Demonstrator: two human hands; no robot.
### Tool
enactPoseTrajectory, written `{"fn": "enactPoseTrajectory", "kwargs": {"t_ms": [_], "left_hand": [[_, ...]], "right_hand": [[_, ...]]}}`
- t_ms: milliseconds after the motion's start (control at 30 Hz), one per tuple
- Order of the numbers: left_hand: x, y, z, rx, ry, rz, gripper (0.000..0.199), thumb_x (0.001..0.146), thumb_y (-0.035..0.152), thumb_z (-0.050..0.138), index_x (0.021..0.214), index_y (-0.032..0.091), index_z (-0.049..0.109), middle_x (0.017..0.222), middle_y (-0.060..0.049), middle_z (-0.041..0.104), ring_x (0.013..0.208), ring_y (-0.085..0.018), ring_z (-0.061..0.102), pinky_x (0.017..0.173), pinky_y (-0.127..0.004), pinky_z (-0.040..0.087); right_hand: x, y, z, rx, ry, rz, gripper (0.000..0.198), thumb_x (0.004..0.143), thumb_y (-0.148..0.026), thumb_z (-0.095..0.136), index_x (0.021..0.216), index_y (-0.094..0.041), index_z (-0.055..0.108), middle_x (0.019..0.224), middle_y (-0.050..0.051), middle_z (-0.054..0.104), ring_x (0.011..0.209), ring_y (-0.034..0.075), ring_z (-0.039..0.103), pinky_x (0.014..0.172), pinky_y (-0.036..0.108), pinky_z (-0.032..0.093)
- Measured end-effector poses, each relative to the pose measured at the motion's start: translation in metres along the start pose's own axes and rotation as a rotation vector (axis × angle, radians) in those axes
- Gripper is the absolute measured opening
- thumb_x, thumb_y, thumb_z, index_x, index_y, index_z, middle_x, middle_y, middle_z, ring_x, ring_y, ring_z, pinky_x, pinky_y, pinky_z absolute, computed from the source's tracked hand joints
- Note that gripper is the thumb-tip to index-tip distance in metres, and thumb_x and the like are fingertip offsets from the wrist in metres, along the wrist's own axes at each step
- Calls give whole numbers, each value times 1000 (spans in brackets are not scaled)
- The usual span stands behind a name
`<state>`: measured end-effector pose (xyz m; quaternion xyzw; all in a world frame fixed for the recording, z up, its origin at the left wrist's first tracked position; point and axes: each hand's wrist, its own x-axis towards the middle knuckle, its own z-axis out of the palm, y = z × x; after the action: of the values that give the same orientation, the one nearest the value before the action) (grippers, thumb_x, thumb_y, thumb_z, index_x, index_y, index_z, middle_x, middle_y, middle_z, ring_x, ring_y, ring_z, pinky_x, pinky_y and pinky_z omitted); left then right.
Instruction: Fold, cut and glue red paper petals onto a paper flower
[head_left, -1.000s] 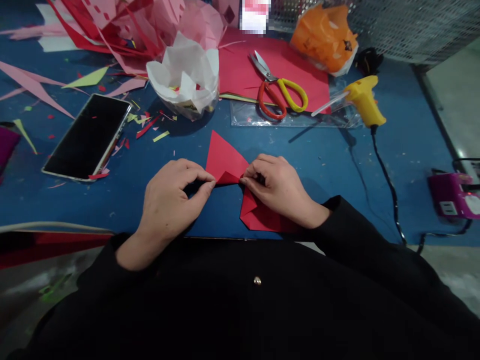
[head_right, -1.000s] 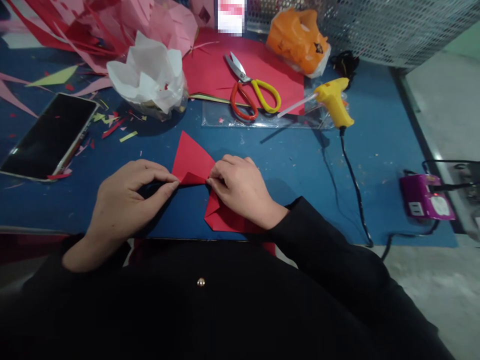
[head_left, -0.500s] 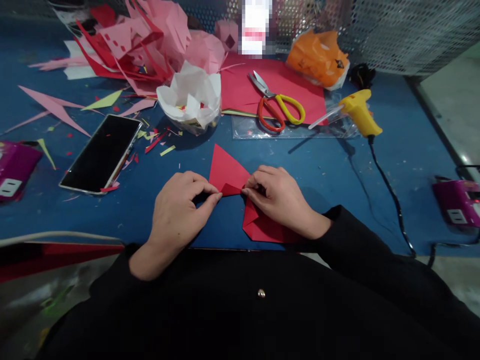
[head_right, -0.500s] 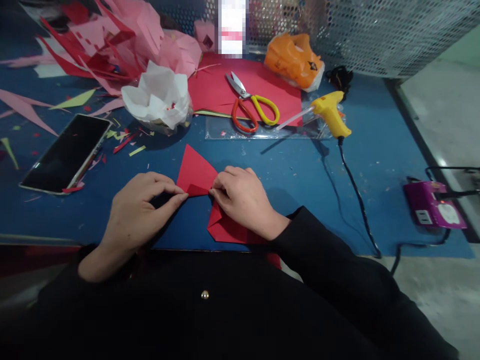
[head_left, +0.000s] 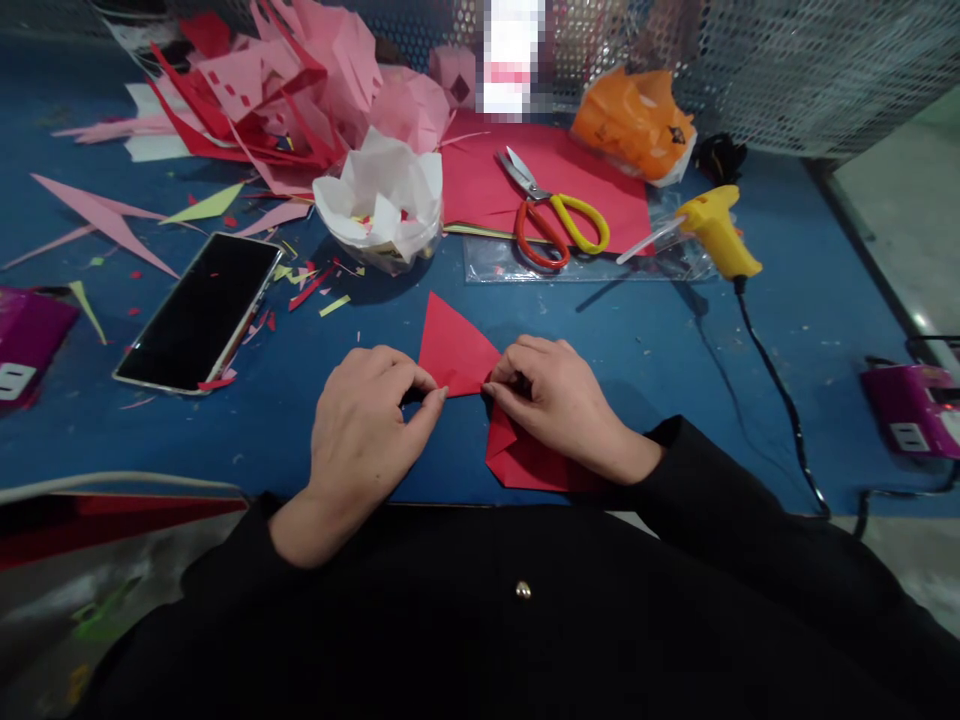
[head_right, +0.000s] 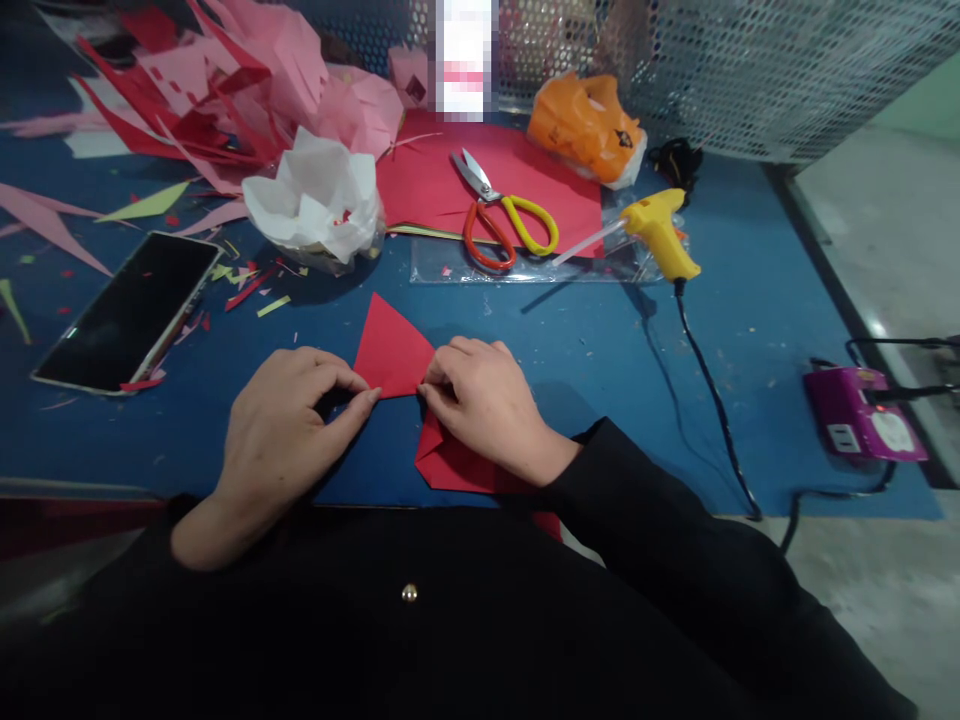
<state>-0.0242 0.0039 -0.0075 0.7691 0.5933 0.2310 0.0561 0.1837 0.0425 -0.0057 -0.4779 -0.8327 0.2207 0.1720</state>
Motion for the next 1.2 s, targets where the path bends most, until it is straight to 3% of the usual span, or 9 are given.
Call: {"fn": "enactPoseTrajectory", "kwargs": {"t_ms": [267, 467, 633, 800, 933, 967, 1100, 1200], "left_hand": [[-2, 3, -2, 74, 24, 78, 8, 94, 26, 59, 89, 24, 64, 91, -7, 70, 90, -28, 63, 79, -44, 49], [-3, 4, 2, -7, 8, 366, 30, 98, 9, 43, 105, 18, 71, 103, -9, 75, 96, -25, 67, 84, -39, 53], [-5, 5, 4, 176, -7, 540, 32, 100, 12, 42, 117, 12, 70, 104, -12, 76, 89, -26, 68, 76, -39, 54], [-12, 13, 2, 270, -105, 547, 40, 94, 13, 46, 128, 4, 64, 113, -17, 73, 92, -31, 66, 75, -43, 54], [-15, 18, 3, 273, -126, 506, 43, 92, 14, 46, 131, 6, 62, 119, -18, 71, 99, -31, 65, 82, -45, 53], [-15, 18, 3, 268, -123, 504, 42, 93, 14, 46, 131, 6, 62, 119, -17, 71, 99, -31, 65, 82, -45, 53], [-17, 15, 4, 206, -69, 511, 39, 92, 14, 48, 126, 6, 65, 120, -18, 72, 100, -32, 65, 84, -48, 54], [-19, 13, 5, 151, -20, 504, 38, 90, 12, 50, 123, 6, 67, 119, -19, 73, 103, -32, 67, 89, -49, 54]], "right_hand": [[0, -1, -1, 5, -7, 14, 14, 87, -17, 66, 75, -20, 59, 78, 0, 63, 80, 18, 59, 71, 31, 30], [1, 1, -1, 27, -1, 0, 15, 86, -16, 67, 75, -20, 58, 78, 0, 62, 78, 17, 57, 70, 30, 31], [1, 1, -1, 55, 14, -4, 17, 86, -17, 67, 74, -20, 56, 77, -1, 60, 74, 15, 55, 69, 29, 32], [1, 4, 1, 132, 52, 12, 15, 84, -13, 68, 76, -19, 58, 78, -1, 62, 74, 14, 56, 71, 31, 36], [1, 12, -1, 459, 115, 56, 4, 89, -17, 58, 88, -19, 62, 83, 0, 67, 76, 15, 61, 73, 30, 45], [0, 13, -3, 509, 140, 52, 10, 90, -17, 55, 96, -19, 62, 86, 1, 68, 79, 15, 63, 75, 31, 47], [-11, 11, -13, 294, 208, -134, 28, 96, -16, 45, 120, -18, 58, 98, 5, 75, 96, 19, 68, 90, 39, 47], [-23, 7, -18, 58, 129, -342, 29, 100, -21, 41, 121, -14, 60, 114, 11, 75, 111, 24, 65, 98, 44, 45]]}}
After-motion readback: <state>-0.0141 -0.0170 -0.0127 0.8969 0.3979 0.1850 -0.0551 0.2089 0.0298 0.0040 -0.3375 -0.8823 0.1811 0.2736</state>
